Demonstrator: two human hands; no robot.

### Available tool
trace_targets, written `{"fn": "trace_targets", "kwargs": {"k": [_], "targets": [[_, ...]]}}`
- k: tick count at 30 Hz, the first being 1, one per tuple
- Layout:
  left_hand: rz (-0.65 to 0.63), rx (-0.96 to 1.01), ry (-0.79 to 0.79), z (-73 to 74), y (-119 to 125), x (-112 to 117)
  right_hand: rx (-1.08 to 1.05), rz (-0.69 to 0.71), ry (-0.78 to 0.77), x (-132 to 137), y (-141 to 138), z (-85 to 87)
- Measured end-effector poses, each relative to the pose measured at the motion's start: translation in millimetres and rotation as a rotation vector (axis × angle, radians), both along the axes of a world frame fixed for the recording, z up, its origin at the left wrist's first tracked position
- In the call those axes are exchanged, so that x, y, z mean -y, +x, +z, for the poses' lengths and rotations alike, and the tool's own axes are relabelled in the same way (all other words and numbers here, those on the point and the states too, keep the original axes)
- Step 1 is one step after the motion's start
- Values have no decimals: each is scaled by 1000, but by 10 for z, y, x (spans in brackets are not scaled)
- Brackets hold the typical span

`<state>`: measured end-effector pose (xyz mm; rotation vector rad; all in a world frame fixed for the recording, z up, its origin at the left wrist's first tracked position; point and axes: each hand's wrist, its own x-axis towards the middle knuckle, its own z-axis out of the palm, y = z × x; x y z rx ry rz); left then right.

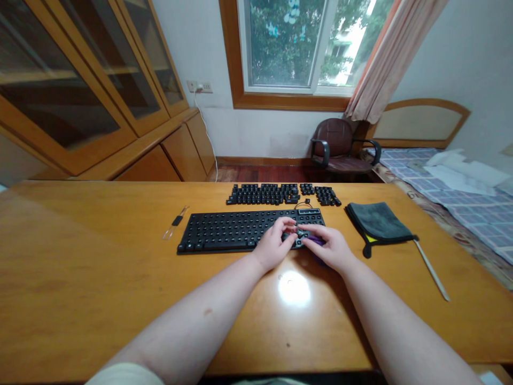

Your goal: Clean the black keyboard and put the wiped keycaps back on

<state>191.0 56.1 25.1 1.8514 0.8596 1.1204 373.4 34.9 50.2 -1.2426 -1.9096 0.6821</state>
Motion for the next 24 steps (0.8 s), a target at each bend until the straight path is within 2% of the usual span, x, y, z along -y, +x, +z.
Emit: {"fn": "trace_targets", "kwargs": {"k": [4, 8, 12, 16, 24], "targets": [[-24, -92, 23, 17, -3, 17, 79, 29, -22, -23, 12, 34], [85, -370, 188, 85, -3, 36, 184, -28, -59, -74, 43, -13], [94, -576, 272, 99, 5, 45, 289, -18, -94, -105, 44, -110], [98, -627, 284, 45, 8, 26, 328, -41, -105, -112, 27, -173], [107, -631, 262, -6, 8, 2, 378, -38, -118, -100, 35, -138]]}}
